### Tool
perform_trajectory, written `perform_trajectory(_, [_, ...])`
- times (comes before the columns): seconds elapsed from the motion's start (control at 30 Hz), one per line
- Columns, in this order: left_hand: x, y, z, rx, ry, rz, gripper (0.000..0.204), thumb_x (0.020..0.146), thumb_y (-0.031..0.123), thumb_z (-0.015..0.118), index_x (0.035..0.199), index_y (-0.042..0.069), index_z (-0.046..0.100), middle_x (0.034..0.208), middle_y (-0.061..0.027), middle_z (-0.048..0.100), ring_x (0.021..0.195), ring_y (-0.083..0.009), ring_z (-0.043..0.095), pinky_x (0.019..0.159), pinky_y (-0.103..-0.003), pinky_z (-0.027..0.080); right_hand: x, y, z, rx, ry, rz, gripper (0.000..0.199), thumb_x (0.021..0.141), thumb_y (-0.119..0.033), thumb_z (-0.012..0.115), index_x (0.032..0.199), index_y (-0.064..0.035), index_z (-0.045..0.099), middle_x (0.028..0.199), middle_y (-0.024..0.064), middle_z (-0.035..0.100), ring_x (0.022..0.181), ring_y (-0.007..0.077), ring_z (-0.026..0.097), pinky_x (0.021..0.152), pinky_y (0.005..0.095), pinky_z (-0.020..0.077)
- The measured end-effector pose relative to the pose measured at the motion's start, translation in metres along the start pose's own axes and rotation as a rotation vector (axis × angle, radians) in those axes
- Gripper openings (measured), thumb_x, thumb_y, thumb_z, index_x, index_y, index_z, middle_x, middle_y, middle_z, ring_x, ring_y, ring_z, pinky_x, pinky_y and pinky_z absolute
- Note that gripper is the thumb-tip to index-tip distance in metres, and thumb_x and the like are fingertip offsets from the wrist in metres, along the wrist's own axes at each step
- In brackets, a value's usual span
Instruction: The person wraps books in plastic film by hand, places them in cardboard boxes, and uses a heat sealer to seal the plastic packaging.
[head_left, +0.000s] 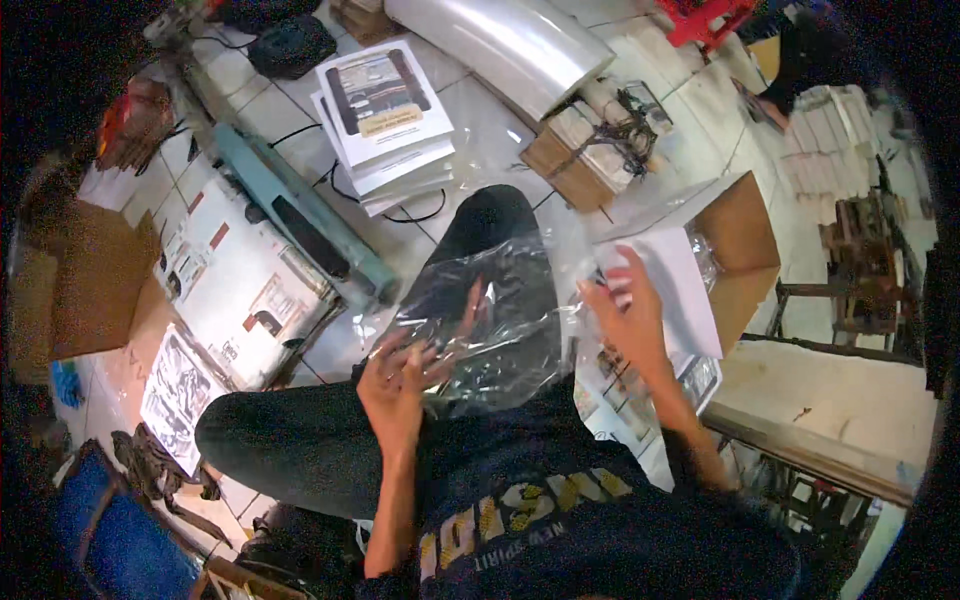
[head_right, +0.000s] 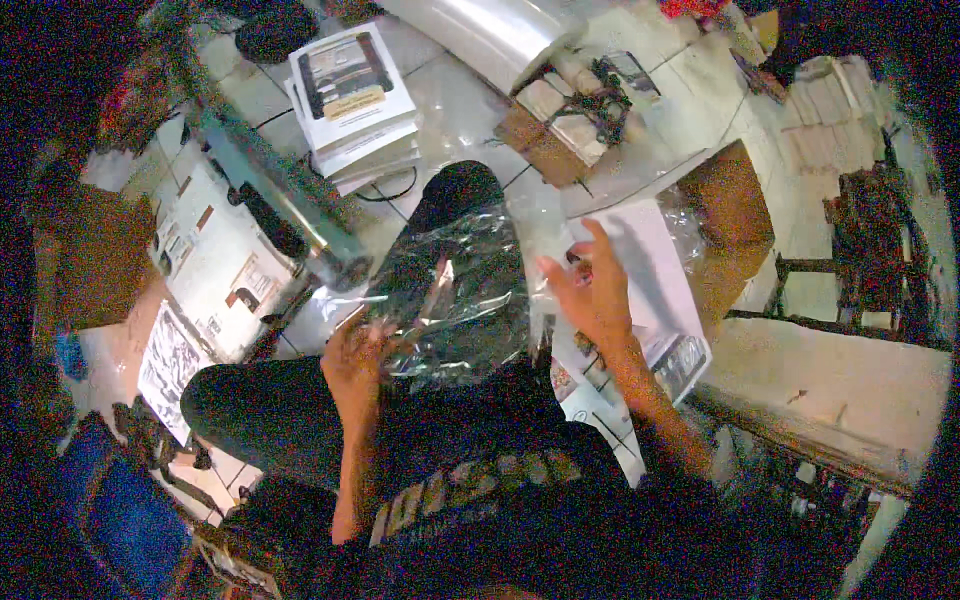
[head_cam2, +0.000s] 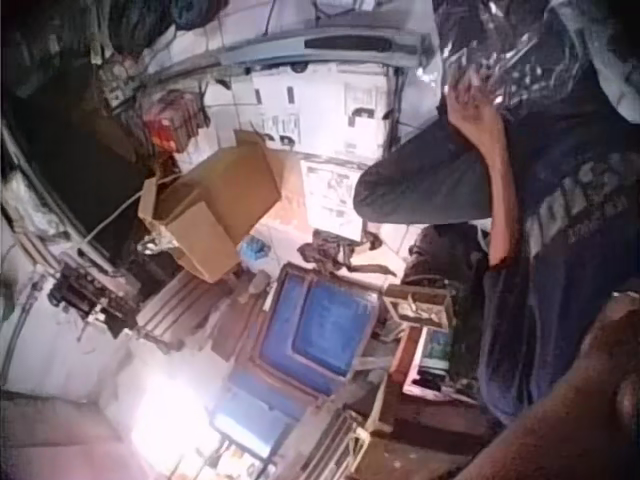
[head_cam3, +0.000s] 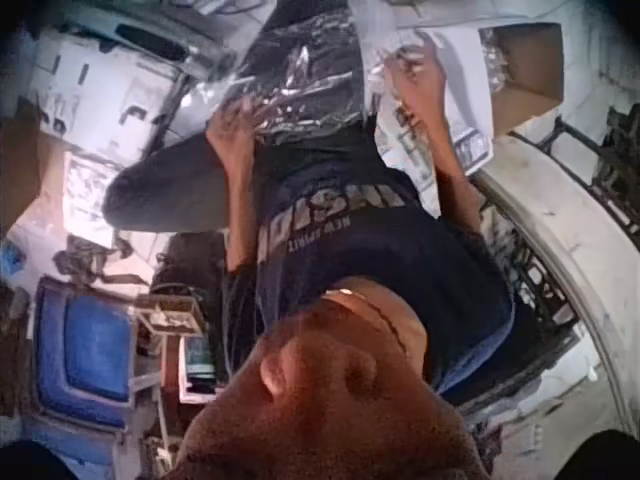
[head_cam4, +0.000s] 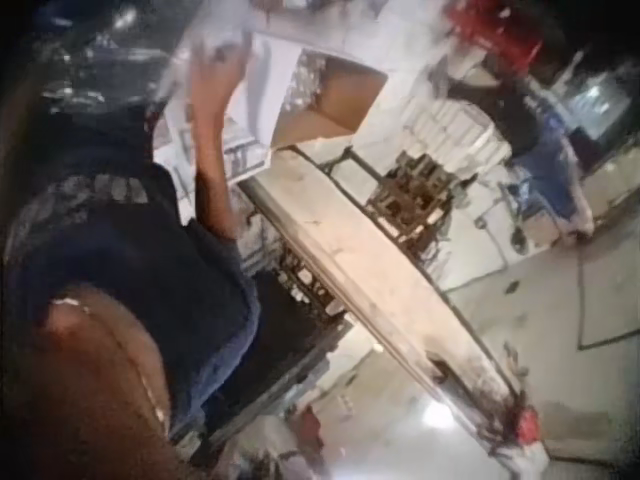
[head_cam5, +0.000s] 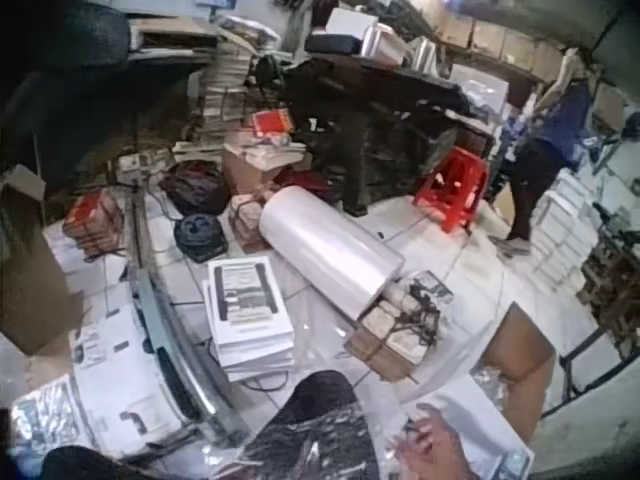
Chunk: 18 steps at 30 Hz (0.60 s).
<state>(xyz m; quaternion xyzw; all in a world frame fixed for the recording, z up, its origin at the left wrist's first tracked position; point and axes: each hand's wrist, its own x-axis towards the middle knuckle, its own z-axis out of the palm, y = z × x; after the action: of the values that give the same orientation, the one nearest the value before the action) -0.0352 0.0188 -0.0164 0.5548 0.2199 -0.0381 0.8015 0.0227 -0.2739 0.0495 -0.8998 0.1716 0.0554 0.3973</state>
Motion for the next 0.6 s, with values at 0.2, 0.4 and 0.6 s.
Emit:
perform_trajectory(0.2, [0.011, 0.001, -0.009, 0.123, 0.098, -0.047, 0.03, 0.093, 0.011, 0.063, 0.115, -0.005, 0.051, 0.099, -0.0164, 0.065, 0.089, -0.02, 0.066, 0.076, -0.032, 0.058, 0.047, 0.097, 0.011, 0.698, -0.501, 0.455, 0.059, 0.087, -0.03, 0.073, 0.134, -0.0053, 0.047, 0.107, 0.0069, 0.065, 0.084, 0.016, 0.065, 0.074, 0.0313, 0.0532])
perform_trajectory(0.4, [0.021, 0.018, -0.037, 0.195, 0.173, -0.023, 0.023, 0.096, 0.016, 0.06, 0.098, -0.006, 0.057, 0.085, -0.0143, 0.067, 0.077, -0.0195, 0.068, 0.069, -0.033, 0.059, 0.046, 0.082, -0.008, 0.73, -0.484, 0.376, 0.032, 0.089, -0.027, 0.07, 0.108, -0.0018, 0.067, 0.092, 0.0057, 0.068, 0.078, 0.0129, 0.065, 0.064, 0.0261, 0.0503])
perform_trajectory(0.6, [0.013, 0.07, -0.092, 0.197, 0.28, 0.035, 0.022, 0.092, 0.017, 0.066, 0.093, -0.005, 0.065, 0.078, -0.0091, 0.068, 0.072, -0.0158, 0.067, 0.067, -0.031, 0.059, 0.02, 0.0, -0.012, 0.349, -0.658, 0.195, 0.019, 0.088, -0.013, 0.069, 0.098, 0.0029, 0.068, 0.074, 0.0048, 0.066, 0.058, 0.0097, 0.058, 0.05, 0.0244, 0.0453])
